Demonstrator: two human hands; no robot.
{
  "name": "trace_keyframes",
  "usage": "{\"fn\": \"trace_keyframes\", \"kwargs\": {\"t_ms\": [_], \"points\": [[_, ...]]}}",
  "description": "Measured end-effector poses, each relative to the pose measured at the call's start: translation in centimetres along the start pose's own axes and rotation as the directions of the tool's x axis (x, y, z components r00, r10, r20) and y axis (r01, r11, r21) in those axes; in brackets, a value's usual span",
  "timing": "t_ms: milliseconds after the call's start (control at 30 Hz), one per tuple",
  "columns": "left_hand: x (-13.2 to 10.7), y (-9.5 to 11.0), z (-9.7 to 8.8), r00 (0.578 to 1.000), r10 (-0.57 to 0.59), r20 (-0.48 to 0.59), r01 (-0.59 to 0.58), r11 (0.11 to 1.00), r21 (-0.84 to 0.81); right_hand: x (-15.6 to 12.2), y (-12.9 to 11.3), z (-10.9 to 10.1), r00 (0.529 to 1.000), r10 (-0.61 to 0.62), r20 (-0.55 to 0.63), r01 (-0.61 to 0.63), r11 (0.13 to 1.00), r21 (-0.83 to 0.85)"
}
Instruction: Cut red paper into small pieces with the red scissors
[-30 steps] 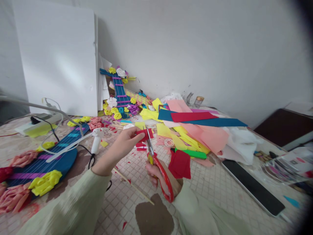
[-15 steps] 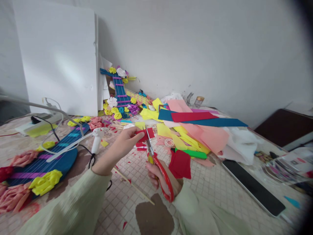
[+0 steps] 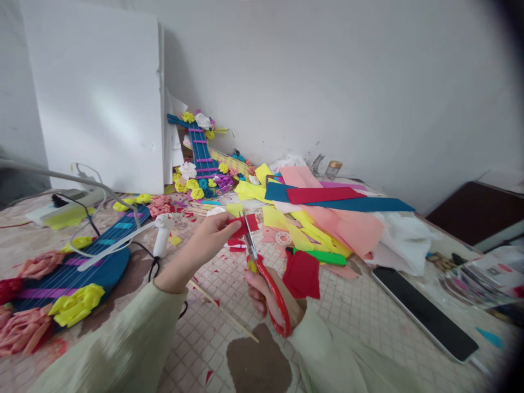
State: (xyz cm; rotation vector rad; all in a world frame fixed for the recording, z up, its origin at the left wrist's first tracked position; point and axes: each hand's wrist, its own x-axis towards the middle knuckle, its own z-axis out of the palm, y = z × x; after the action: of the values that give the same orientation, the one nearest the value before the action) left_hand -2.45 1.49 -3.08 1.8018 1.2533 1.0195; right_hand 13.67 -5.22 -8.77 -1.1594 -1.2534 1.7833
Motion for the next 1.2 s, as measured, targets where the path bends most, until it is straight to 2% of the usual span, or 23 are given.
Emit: {"fn": "trace_keyframes", "kwargs": {"t_ms": [1200], "points": [[0.1, -0.44, -0.08, 1.0, -0.016, -0.018, 0.016, 1.0, -0.025, -0.21, -0.48, 0.11, 0.997, 0.064, -0.045, -0.063, 0.998, 0.012]]}}
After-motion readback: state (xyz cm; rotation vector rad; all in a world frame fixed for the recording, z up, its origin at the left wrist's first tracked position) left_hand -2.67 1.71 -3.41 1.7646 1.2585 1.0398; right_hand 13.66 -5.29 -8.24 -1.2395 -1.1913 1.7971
